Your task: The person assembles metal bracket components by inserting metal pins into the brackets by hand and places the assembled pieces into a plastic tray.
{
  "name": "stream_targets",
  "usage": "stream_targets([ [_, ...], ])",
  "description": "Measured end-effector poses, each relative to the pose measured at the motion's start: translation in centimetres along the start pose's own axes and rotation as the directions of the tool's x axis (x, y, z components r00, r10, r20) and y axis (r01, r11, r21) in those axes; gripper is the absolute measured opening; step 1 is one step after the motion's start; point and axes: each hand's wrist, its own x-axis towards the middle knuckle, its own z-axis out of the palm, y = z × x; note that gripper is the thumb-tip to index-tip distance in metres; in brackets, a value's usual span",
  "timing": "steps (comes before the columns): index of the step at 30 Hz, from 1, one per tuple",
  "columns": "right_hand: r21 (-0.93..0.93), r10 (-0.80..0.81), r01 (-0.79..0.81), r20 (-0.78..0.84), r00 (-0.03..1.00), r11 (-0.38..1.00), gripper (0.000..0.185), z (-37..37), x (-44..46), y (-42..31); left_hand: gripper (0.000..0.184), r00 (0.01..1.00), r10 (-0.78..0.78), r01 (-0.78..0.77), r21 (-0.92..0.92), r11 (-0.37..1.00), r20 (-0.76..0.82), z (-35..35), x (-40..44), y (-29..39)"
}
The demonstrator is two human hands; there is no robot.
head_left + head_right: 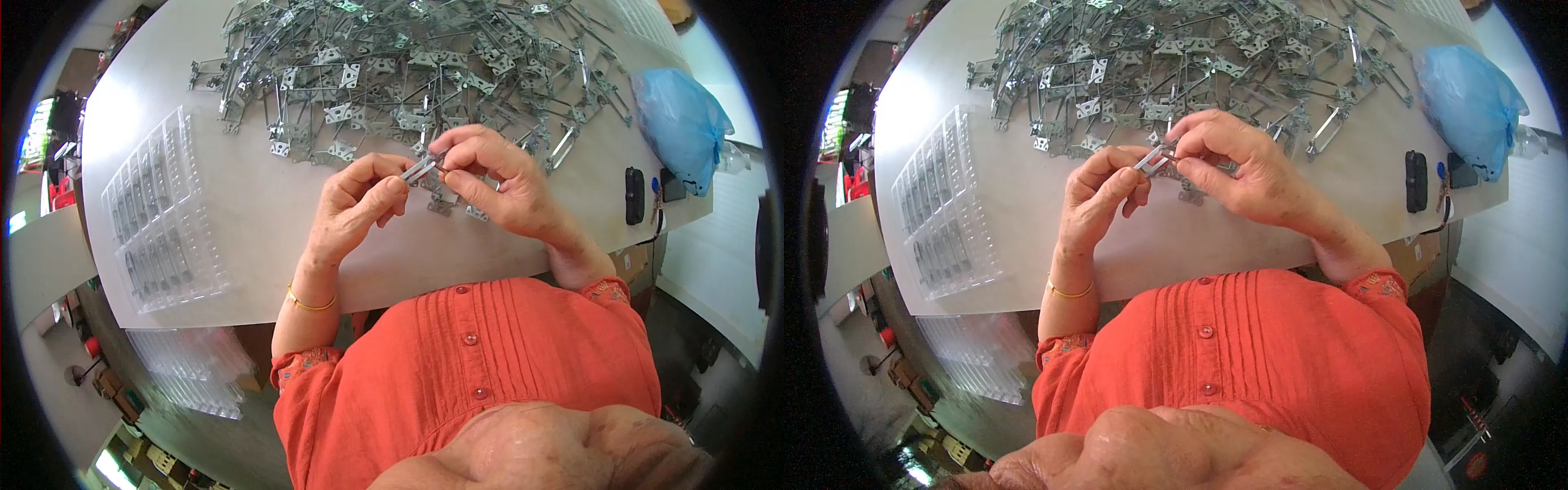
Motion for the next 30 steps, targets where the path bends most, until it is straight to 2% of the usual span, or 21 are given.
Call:
stream_targets([
  [4, 0.168, 0.087, -0.080, -0.033, 0.996, 0.983, 0.009, 0.4, -0.2, 0.2, 0.028, 0.998, -0.051, 0.054, -0.144, 0.988, 0.027, -0.2, -0.1, 0.1],
  [7, 0.349, 0.206, -0.175, -0.055, 0.977, 0.921, 0.011, 0.3, -0.1, 0.4, 0.048, 0.997, 0.062, -0.042, -0.339, 0.940, 0.049, -0.3, 0.1, -0.7],
  [10, 0.431, 0.278, -0.233, -0.042, 0.960, 0.872, 0.014, -0.1, 0.1, 0.2, 0.052, 0.991, 0.104, -0.062, -0.388, 0.920, 0.086, -0.7, 0.3, -1.1],
  [13, 0.436, 0.301, -0.258, -0.033, 0.953, 0.862, 0.015, -0.2, 0.2, 0.4, 0.043, 0.980, 0.137, -0.082, -0.335, 0.939, 0.144, -0.7, 0.2, -0.4],
  [16, 0.485, 0.335, -0.277, -0.035, 0.942, 0.829, 0.015, -0.2, 0.3, 0.2, 0.053, 0.986, 0.139, -0.105, -0.307, 0.946, 0.092, -0.3, 0.2, -0.5],
  [19, 0.517, 0.340, -0.280, -0.023, 0.940, 0.809, 0.014, -0.2, 0.3, 0.2, 0.053, 0.986, 0.142, -0.112, -0.274, 0.955, 0.091, -0.5, 0.2, -0.5],
  [30, 0.576, 0.375, -0.356, 0.090, 0.923, 0.736, 0.017, -0.4, 0.1, 0.1, 0.048, 0.984, 0.167, -0.138, -0.323, 0.936, 0.063, -0.6, 0.2, -0.7],
])
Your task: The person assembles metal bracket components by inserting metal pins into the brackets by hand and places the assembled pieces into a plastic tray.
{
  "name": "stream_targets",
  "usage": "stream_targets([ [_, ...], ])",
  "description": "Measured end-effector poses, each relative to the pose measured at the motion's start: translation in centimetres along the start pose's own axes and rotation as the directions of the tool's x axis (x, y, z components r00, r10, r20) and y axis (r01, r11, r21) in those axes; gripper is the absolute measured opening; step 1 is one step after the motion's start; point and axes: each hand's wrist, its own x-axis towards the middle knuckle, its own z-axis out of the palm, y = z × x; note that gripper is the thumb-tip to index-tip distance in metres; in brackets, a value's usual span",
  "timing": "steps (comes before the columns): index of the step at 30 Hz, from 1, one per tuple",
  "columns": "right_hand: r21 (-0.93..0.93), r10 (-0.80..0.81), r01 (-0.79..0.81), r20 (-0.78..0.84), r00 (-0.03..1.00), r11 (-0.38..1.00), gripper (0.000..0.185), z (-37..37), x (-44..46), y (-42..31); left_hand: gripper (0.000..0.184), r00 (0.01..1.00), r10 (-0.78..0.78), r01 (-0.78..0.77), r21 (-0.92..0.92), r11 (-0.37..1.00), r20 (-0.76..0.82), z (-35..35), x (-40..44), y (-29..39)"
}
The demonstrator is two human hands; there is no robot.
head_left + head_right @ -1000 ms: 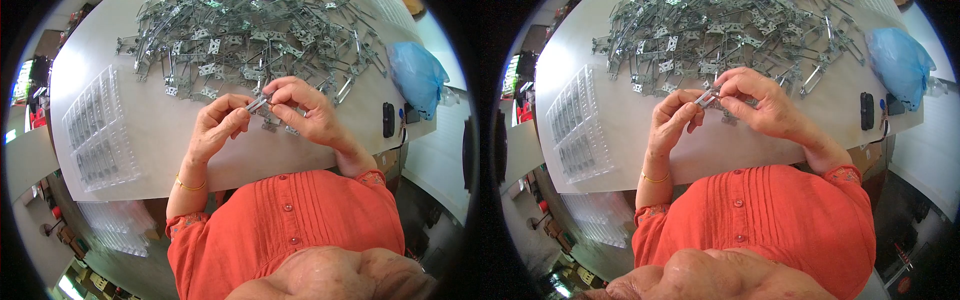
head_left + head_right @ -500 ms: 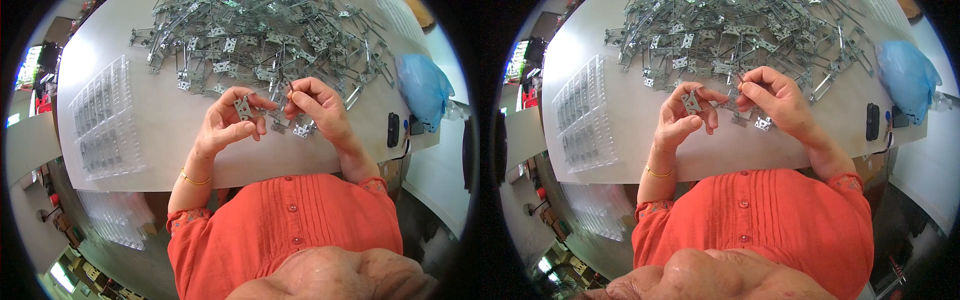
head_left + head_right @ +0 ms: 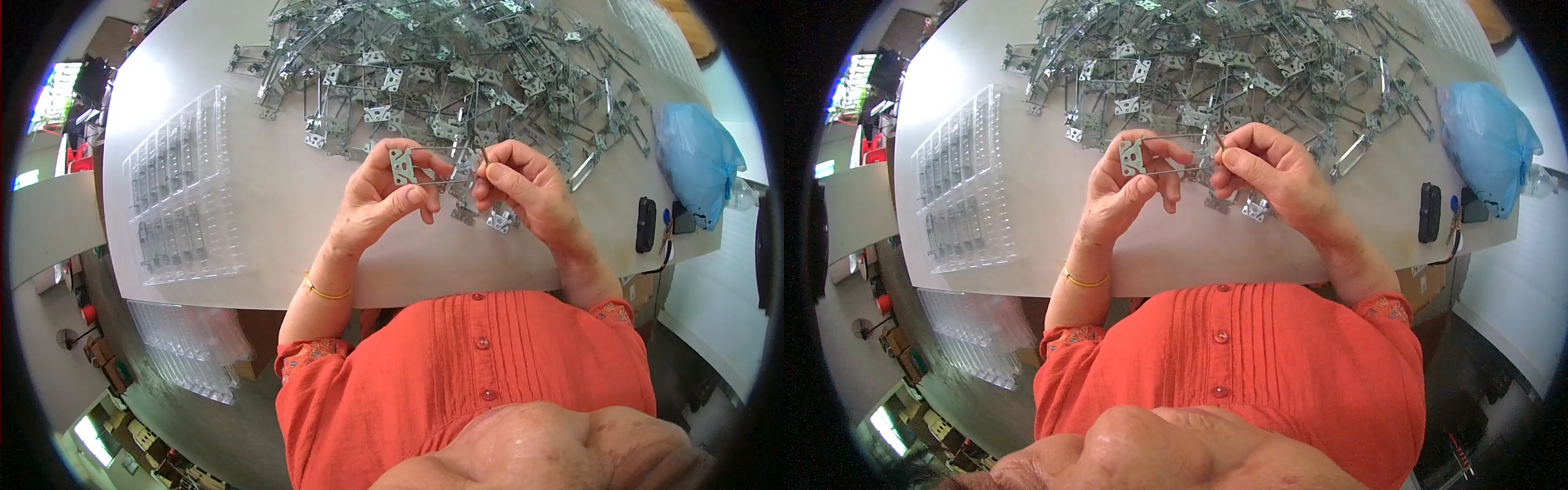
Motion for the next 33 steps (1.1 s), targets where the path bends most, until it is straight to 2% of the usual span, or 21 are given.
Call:
stream_targets([
  [4, -0.051, 0.068, -0.066, 0.039, 0.997, 0.997, 0.015, 0.2, -0.1, -0.1, 0.047, 0.998, 0.038, -0.036, 0.037, 0.999, -0.045, -0.1, 0.3, 0.2],
  [7, -0.045, 0.082, -0.077, 0.103, 0.991, 0.996, 0.015, 0.7, -0.2, 0.2, 0.058, 0.996, 0.068, -0.058, 0.152, 0.987, -0.058, -0.5, 0.3, -0.1],
  [10, -0.027, 0.098, -0.096, 0.094, 0.991, 0.995, 0.013, 1.5, -0.5, 0.3, 0.055, 0.988, 0.132, -0.117, 0.156, 0.981, -0.085, -0.2, 0.5, -0.3],
  [13, -0.068, 0.179, -0.172, 0.124, 0.976, 0.983, 0.013, 1.6, -0.6, -0.4, 0.053, 0.992, 0.105, -0.097, 0.098, 0.990, -0.076, -0.2, 0.5, -0.2],
  [16, -0.112, 0.138, -0.123, 0.142, 0.980, 0.986, 0.012, 1.0, -0.4, 0.2, 0.048, 0.997, 0.066, -0.062, 0.092, 0.994, -0.048, -0.6, 0.1, -0.3],
  [19, -0.146, 0.126, -0.109, 0.111, 0.986, 0.983, 0.012, 1.0, -0.6, -0.2, 0.038, 0.997, -0.023, 0.022, -0.014, 1.000, -0.078, 0.0, -0.1, 0.2],
  [22, -0.149, 0.109, -0.092, 0.106, 0.988, 0.984, 0.012, 1.3, -0.7, -0.7, 0.039, 0.986, -0.156, 0.158, 0.039, 0.987, -0.052, -0.5, -0.2, 0.5],
  [25, -0.210, 0.098, -0.074, 0.108, 0.989, 0.975, 0.014, 1.4, -0.9, -1.0, 0.039, 0.982, -0.177, 0.181, 0.081, 0.980, -0.060, 0.1, -0.1, 0.3],
  [33, -0.184, 0.101, -0.079, 0.116, 0.988, 0.980, 0.013, 1.2, -0.8, -0.7, 0.036, 0.960, -0.276, 0.281, 0.190, 0.941, -0.054, 0.4, -0.2, 0.5],
])
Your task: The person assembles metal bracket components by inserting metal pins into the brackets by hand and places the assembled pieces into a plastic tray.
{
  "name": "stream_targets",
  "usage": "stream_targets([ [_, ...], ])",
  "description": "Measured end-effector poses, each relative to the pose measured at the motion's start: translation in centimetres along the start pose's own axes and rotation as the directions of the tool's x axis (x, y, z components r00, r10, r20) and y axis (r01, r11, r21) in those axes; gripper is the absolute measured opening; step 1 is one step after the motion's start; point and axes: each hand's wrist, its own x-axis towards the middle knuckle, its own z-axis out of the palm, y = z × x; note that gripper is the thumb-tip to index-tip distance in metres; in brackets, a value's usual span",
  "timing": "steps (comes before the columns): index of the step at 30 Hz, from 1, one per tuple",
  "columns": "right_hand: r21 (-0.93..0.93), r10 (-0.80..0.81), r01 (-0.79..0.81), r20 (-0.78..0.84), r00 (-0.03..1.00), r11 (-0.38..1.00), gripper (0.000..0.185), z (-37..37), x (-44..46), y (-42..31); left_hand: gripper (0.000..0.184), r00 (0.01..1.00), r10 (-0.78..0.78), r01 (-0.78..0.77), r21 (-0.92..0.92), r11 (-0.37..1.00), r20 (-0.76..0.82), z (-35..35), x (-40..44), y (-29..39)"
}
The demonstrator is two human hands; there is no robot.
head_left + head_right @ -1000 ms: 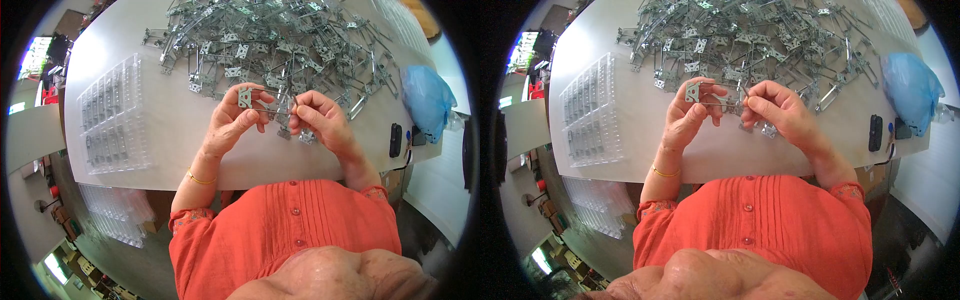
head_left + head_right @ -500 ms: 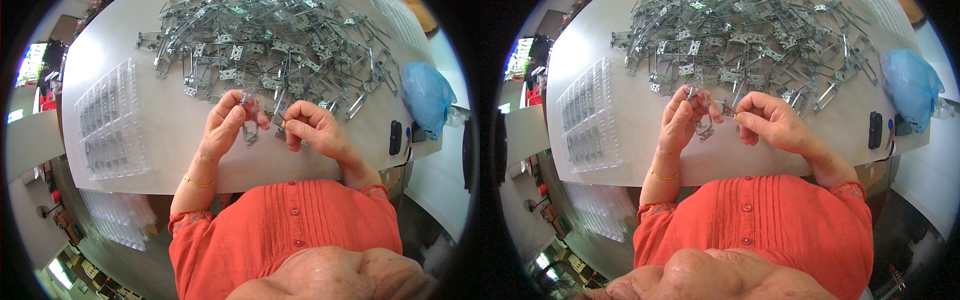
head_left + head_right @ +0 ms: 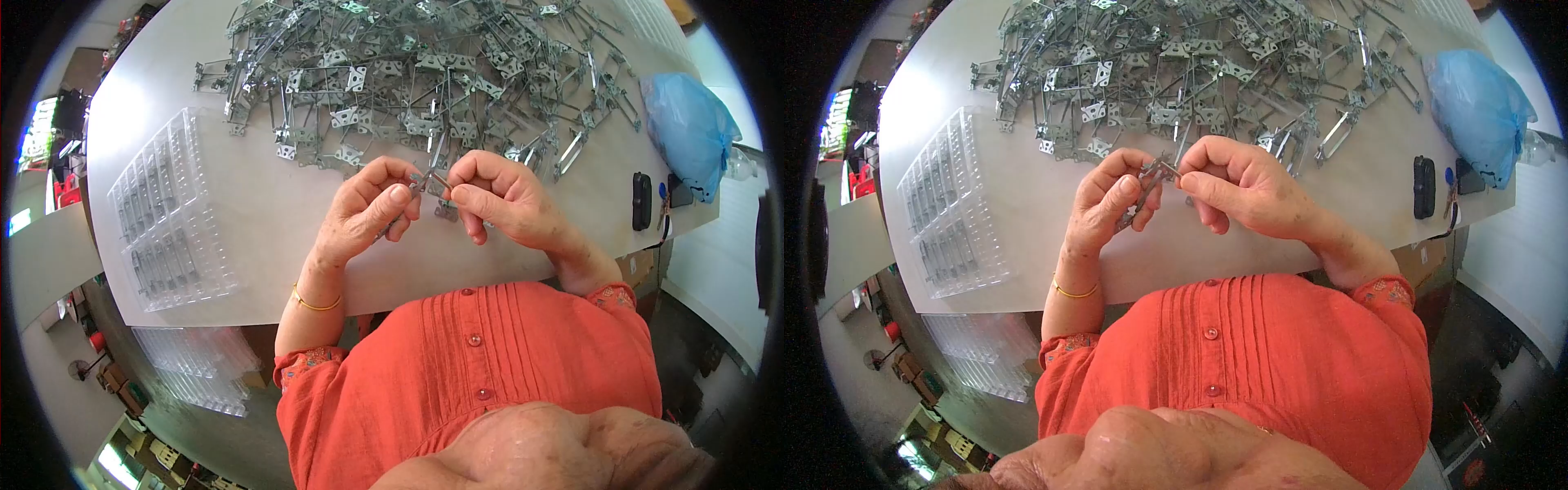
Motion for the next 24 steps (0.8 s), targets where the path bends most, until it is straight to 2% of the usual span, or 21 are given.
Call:
stream_targets([
  [12, -0.027, -0.011, 0.011, -0.010, 1.000, 1.000, 0.014, 0.19, -0.08, 0.37, 0.037, 1.000, -0.027, 0.029, 0.096, 0.995, -0.016, 0.09, -0.06, 0.33],
  [19, -0.121, -0.037, 0.031, -0.047, 0.998, 0.992, 0.026, 0.51, -0.29, -0.21, 0.035, 0.997, -0.029, 0.038, 0.139, 0.990, -0.065, 0.10, -0.05, 0.39],
  [24, -0.112, -0.060, 0.056, -0.034, 0.998, 0.992, 0.033, 0.51, -0.23, -0.03, 0.033, 0.999, -0.026, 0.035, 0.246, 0.969, -0.039, 0.43, -0.10, 0.94],
])
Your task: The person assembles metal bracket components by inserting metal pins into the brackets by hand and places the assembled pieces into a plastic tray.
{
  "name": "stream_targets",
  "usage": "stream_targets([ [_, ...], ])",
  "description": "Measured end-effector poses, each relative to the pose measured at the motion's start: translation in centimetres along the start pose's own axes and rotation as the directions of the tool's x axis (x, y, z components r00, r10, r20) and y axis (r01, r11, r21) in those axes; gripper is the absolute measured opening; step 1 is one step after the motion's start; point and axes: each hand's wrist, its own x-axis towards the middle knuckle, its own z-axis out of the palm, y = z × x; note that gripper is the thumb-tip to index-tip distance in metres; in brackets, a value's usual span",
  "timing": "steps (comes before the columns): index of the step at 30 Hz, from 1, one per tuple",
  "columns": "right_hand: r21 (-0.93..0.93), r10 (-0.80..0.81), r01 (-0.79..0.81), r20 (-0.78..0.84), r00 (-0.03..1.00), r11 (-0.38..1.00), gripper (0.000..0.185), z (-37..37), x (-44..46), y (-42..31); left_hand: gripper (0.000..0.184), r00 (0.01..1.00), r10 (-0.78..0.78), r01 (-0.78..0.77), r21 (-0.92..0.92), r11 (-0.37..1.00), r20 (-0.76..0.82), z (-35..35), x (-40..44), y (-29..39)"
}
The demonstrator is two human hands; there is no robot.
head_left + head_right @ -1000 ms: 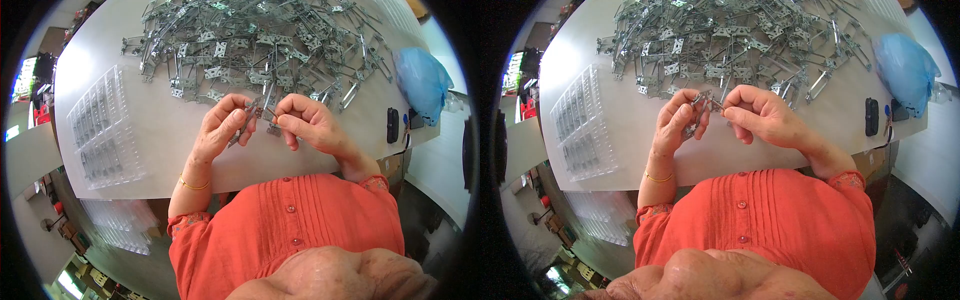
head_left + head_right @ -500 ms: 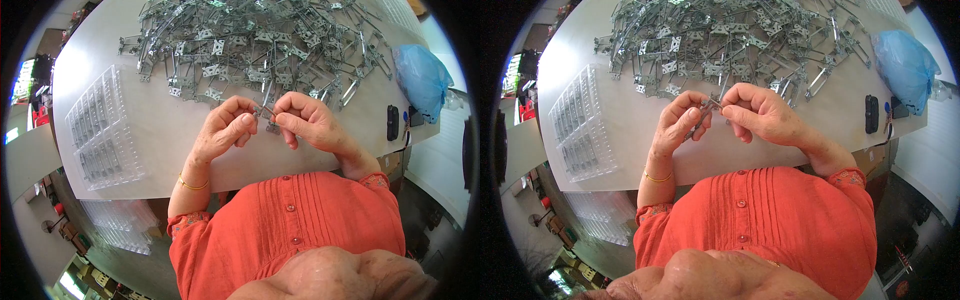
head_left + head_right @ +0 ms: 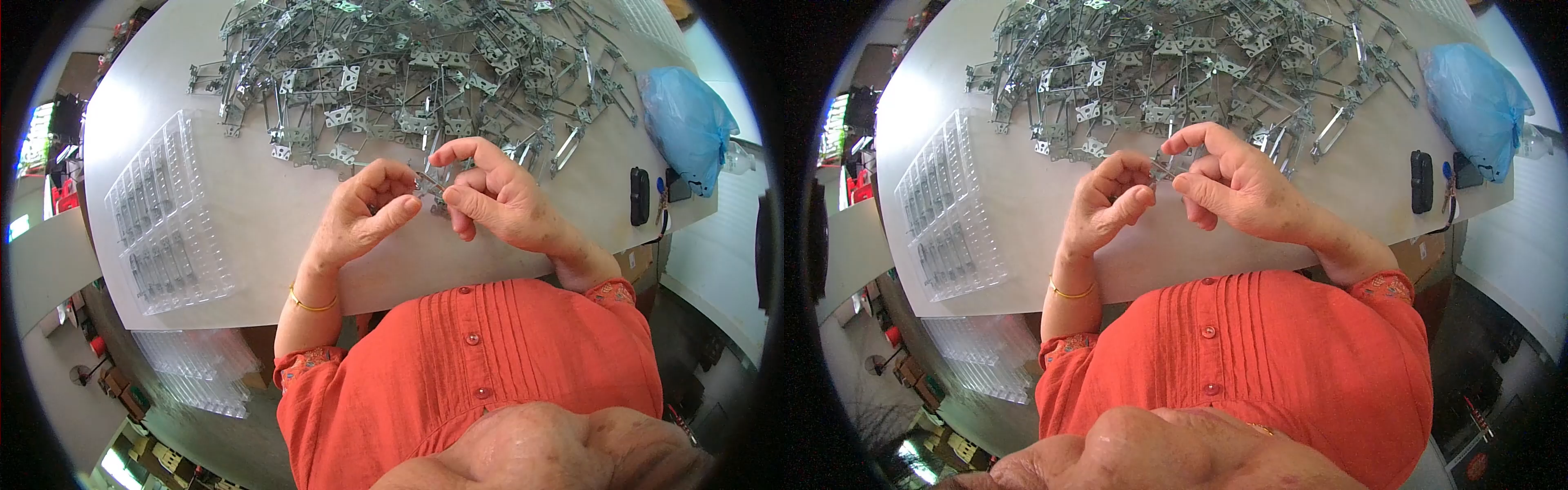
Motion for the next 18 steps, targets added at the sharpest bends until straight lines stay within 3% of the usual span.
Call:
stream_targets([
  [4, 0.029, 0.015, -0.017, 0.060, 0.998, 0.999, 0.030, -0.2, 0.2, -0.2, 0.033, 0.998, -0.034, 0.033, 0.010, 0.999, 0.050, 0.1, -0.1, 0.3],
  [10, 0.128, 0.035, -0.048, 0.101, 0.994, 0.991, 0.021, -0.2, 0.2, 0.5, 0.037, 0.995, 0.049, -0.047, -0.020, 0.999, 0.089, 0.1, 0.0, -0.7],
  [18, 0.012, 0.057, -0.057, 0.029, 0.998, 0.998, 0.011, 0.0, 0.0, 0.7, 0.039, 0.995, 0.021, -0.033, 0.120, 0.992, 0.096, 0.1, 0.0, -1.0],
])
